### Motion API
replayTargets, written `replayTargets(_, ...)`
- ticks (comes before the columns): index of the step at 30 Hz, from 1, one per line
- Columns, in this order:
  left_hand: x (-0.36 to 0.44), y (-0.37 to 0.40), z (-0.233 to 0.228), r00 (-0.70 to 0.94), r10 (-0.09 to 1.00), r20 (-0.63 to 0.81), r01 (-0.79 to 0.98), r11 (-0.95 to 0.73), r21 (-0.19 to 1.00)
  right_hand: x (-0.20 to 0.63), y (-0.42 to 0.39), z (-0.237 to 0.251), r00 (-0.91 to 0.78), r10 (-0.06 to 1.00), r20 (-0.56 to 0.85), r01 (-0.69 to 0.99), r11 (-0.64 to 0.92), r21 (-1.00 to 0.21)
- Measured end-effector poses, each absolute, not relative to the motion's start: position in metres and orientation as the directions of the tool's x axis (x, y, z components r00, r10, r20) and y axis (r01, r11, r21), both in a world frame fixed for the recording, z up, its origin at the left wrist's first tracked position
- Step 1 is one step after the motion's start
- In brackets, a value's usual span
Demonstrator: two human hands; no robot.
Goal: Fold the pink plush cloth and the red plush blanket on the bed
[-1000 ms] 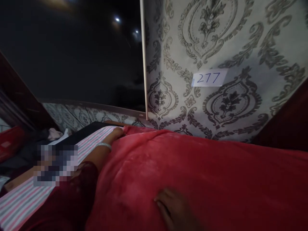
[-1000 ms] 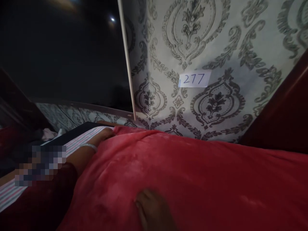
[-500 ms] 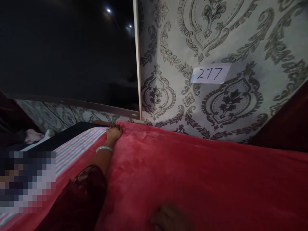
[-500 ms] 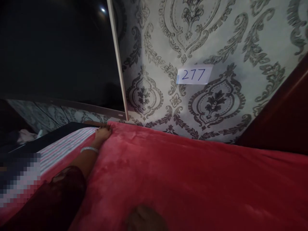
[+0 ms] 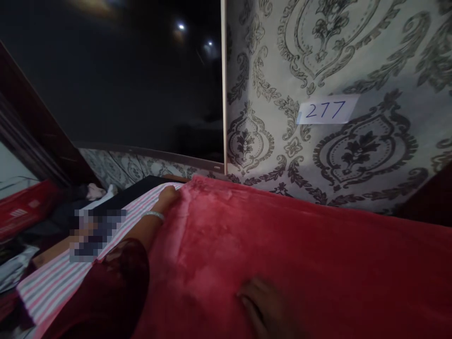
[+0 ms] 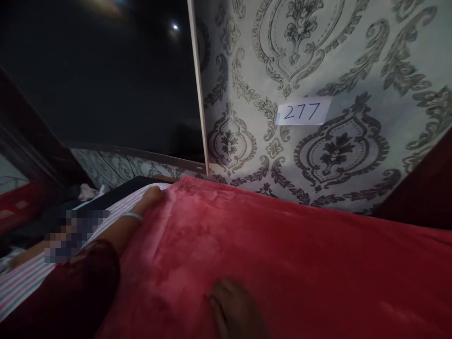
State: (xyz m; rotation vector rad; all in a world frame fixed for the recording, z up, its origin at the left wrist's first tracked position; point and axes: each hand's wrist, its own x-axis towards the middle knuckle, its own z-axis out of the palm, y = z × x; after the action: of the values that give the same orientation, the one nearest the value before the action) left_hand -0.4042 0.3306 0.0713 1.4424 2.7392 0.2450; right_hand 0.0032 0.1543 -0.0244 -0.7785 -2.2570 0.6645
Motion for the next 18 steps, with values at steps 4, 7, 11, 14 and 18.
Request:
replayTargets(4, -0.403, 0.318, 0.063, -0.570, 0.818, 0.077, 0.819, 0.558, 0.135, 0.006, 0.152, -0.015, -0.631, 0.684, 0.367, 0.354, 0.674, -0.648)
replayTargets(7, -0.398, 0.319, 0.051, -0.578, 0.800, 0.160, 0.816, 0.562, 0.135, 0.007, 0.153, -0.017, -0.631, 0.674, 0.383, 0.342, 0.685, -0.643)
replayTargets(11, -0.397, 0.322, 0.041, -0.572, 0.801, 0.175, 0.820, 0.557, 0.133, 0.007, 0.154, -0.018, -0.633, 0.655, 0.413, 0.322, 0.707, -0.629)
replayTargets(14, -0.399, 0.324, 0.043, -0.574, 0.804, 0.156, 0.818, 0.558, 0.136, 0.007, 0.154, -0.015, -0.637, 0.666, 0.388, 0.341, 0.695, -0.633)
replayTargets(18, -0.412, 0.316, 0.057, -0.571, 0.816, 0.089, 0.816, 0.551, 0.177, 0.008, 0.153, -0.015, -0.627, 0.684, 0.373, 0.331, 0.667, -0.667)
